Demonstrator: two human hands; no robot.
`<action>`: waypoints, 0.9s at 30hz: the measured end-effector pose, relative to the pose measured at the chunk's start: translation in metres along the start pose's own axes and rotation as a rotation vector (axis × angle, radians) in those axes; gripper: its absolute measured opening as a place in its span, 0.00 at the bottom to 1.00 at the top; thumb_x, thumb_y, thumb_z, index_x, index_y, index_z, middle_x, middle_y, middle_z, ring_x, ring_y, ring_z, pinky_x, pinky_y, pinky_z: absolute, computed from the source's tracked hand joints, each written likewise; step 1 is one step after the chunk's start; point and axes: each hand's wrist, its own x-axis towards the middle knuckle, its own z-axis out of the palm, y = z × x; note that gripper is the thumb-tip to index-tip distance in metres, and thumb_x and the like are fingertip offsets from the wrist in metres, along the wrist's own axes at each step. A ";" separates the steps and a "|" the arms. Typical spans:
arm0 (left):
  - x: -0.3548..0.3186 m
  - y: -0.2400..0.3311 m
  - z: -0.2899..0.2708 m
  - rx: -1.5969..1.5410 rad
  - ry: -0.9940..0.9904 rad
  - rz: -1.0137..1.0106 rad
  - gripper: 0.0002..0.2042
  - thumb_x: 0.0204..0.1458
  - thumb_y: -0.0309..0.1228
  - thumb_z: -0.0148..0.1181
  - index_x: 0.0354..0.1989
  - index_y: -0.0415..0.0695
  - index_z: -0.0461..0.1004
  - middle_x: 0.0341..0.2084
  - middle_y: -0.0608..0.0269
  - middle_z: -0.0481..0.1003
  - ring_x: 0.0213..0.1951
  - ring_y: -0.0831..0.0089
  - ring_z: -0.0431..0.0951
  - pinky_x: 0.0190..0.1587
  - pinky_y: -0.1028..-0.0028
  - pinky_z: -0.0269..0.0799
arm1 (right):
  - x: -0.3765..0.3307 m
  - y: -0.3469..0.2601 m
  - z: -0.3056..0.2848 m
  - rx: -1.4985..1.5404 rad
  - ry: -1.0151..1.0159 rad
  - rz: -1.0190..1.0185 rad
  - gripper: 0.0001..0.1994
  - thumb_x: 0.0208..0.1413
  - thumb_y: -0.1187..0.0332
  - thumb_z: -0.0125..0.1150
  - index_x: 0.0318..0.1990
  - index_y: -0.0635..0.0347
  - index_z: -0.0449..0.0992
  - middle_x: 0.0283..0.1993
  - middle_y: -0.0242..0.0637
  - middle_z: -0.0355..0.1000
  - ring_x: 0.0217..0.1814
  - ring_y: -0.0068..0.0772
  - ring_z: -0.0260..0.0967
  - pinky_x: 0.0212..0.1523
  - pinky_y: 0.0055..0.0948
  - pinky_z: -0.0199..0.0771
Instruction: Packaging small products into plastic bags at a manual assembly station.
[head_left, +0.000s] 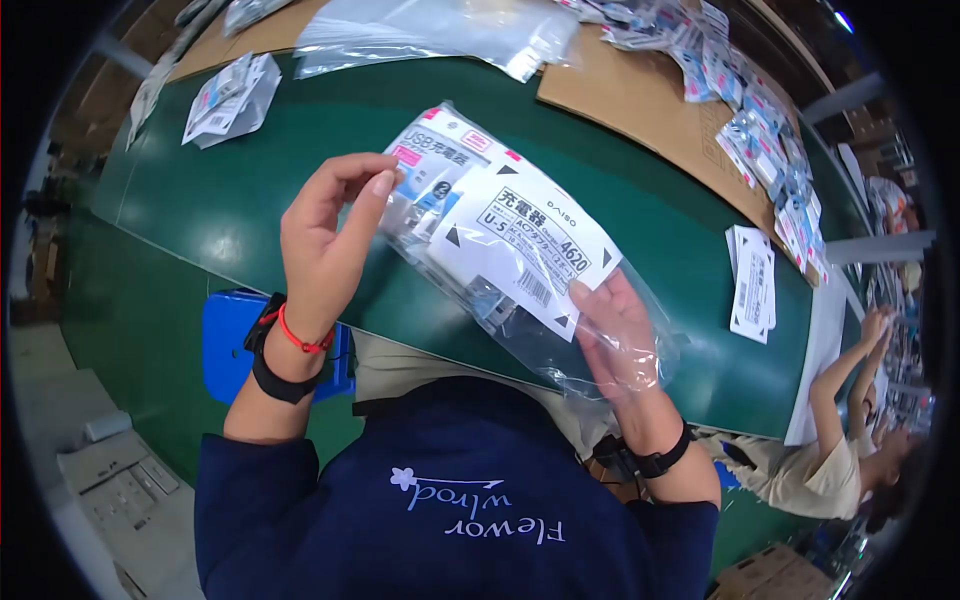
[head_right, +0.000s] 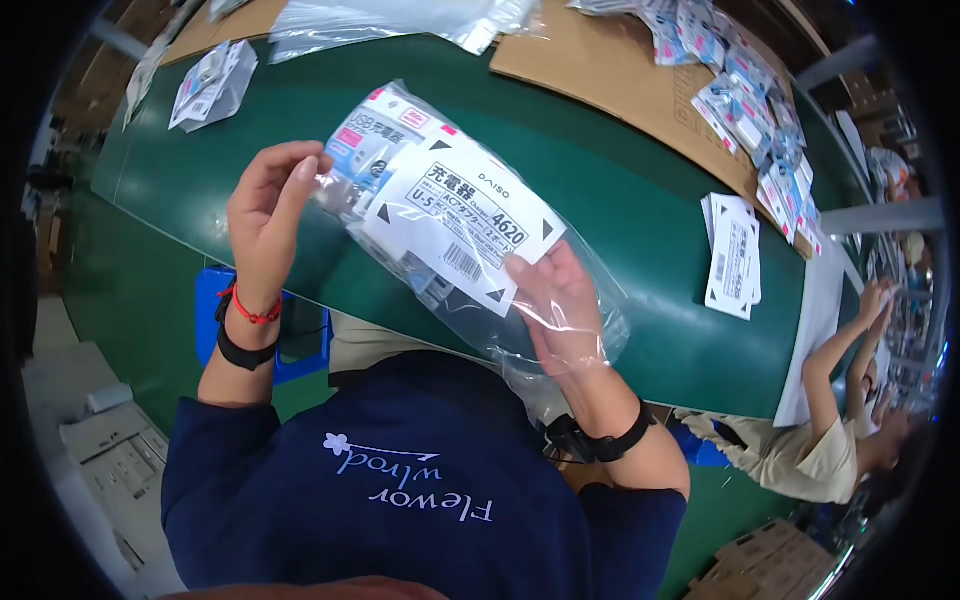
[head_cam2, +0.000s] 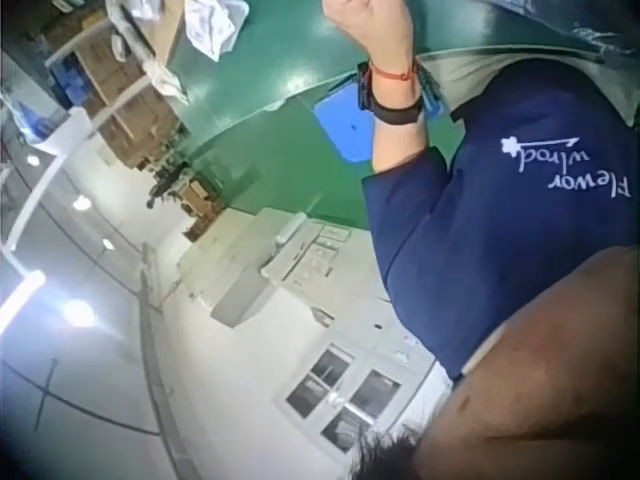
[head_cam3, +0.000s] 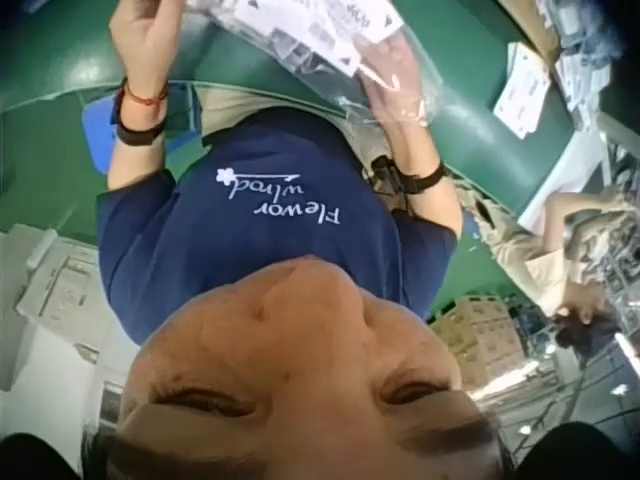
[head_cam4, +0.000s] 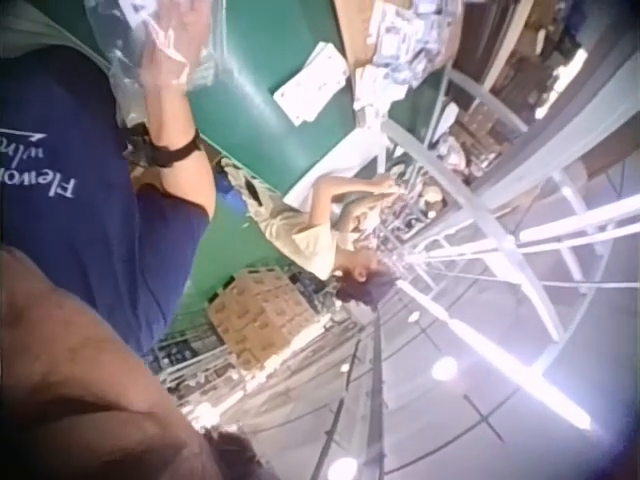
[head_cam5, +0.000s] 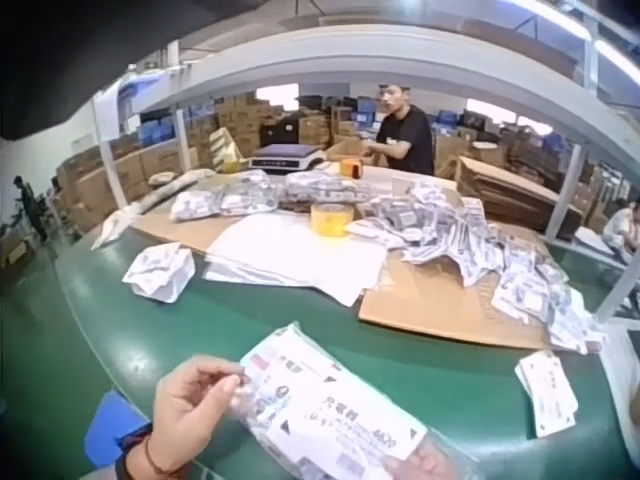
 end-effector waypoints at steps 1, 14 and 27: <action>0.002 -0.003 -0.004 0.005 0.020 -0.001 0.10 0.56 0.25 0.56 0.45 0.35 0.72 0.35 0.60 0.77 0.39 0.76 0.76 0.43 0.77 0.69 | 0.001 0.000 0.006 -0.002 -0.005 -0.017 0.17 0.55 0.75 0.58 0.52 0.66 0.68 0.48 0.43 0.73 0.47 0.30 0.73 0.43 0.24 0.76; 0.043 -0.035 -0.007 -0.029 -0.237 -0.277 0.25 0.62 0.46 0.44 0.53 0.35 0.69 0.47 0.58 0.73 0.49 0.74 0.71 0.53 0.78 0.63 | 0.002 -0.010 -0.001 -0.266 -0.093 0.030 0.08 0.57 0.70 0.57 0.38 0.66 0.73 0.31 0.41 0.75 0.28 0.26 0.75 0.29 0.22 0.77; 0.041 -0.034 -0.005 -0.079 -0.229 -0.285 0.25 0.62 0.46 0.46 0.52 0.33 0.69 0.42 0.59 0.74 0.45 0.76 0.72 0.50 0.78 0.65 | 0.000 -0.009 0.002 -0.109 0.023 0.129 0.08 0.58 0.70 0.56 0.39 0.66 0.72 0.35 0.41 0.75 0.31 0.24 0.75 0.28 0.18 0.75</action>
